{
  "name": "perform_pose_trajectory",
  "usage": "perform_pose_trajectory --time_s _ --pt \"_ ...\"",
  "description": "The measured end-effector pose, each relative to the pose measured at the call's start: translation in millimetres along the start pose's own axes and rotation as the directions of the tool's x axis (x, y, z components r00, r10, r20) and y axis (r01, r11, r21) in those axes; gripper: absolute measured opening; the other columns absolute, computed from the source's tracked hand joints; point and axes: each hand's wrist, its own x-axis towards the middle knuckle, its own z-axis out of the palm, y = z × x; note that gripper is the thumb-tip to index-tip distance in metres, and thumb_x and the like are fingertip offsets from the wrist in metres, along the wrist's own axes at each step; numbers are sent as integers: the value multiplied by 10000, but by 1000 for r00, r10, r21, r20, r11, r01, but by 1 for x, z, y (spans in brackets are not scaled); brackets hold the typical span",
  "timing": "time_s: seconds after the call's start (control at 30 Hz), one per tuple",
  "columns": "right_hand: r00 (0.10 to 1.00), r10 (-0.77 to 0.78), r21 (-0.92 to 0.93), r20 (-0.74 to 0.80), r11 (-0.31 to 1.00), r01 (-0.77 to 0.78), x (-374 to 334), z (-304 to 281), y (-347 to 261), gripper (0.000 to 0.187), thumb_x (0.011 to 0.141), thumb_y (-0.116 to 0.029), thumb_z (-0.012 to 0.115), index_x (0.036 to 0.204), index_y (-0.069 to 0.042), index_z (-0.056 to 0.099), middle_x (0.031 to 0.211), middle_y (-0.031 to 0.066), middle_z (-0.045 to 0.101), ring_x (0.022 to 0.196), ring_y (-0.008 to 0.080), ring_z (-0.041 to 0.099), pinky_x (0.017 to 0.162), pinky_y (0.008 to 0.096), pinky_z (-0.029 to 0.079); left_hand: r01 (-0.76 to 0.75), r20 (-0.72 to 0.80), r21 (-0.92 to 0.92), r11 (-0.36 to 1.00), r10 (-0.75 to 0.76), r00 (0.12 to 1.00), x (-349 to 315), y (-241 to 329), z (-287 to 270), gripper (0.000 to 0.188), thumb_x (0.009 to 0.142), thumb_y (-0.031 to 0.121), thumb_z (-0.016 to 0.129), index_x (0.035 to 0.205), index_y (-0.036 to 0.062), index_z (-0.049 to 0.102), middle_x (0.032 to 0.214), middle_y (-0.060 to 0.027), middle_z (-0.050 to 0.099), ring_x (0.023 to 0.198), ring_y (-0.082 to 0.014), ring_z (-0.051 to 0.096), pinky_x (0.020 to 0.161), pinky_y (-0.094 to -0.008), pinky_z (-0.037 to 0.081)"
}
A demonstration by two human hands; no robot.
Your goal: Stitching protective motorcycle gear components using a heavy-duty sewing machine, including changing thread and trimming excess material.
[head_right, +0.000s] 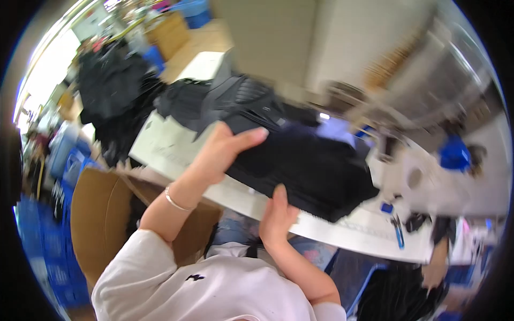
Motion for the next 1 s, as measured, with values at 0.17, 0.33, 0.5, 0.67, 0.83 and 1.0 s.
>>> perform_pose_trajectory --time_s 0.17,0.33,0.5,0.67,0.83,1.0 --pt "797 268 -244 542 957 -156 -45 -36 29 261 903 -15 549 1156 47 524 1089 67 568 932 105 522 783 231 447 -147 -156 515 845 261 953 -88 0 -61 302 838 218 718 969 -50 671 827 -70 690 767 -82 588 700 -309 498" --pt "633 440 -463 637 875 -142 -57 -47 48 568 897 56 506 1422 -22 302 1217 149 557 931 213 641 865 330 502 -212 -324 649 730 518 792 -185 84 -123 305 816 172 737 1010 -51 662 915 -77 698 828 -118 639 774 -283 524" --pt "483 581 -633 655 771 -69 -60 -31 38 575 908 33 518 1437 -39 305 1093 126 612 931 171 612 850 286 488 156 -613 650 743 392 686 -334 148 -223 509 782 159 752 1225 -14 571 1107 -74 663 1021 -162 624 908 -307 494" --pt "526 631 -686 571 718 -116 -57 -53 37 527 912 29 506 1410 -22 341 1055 114 625 892 144 594 849 275 485 322 -715 361 876 38 698 -420 61 -322 676 768 245 773 1334 -2 499 1227 -78 608 1117 -175 571 988 -322 439" --pt "522 663 -712 536 688 -141 -50 -76 43 431 919 -7 536 1338 -7 440 1015 115 642 903 150 605 855 278 483 903 -991 68 -425 -136 10 -409 -28 -381 618 775 329 770 1258 -5 576 1189 -152 643 1082 -272 614 985 -350 446" --pt "543 703 -760 459 627 -170 -46 -70 34 345 931 -3 528 1275 3 507 1014 111 647 930 155 621 874 292 504 561 -686 710 426 597 415 -278 -12 -477 529 853 386 661 1167 -37 614 1123 -230 648 1075 -355 613 923 -397 472"
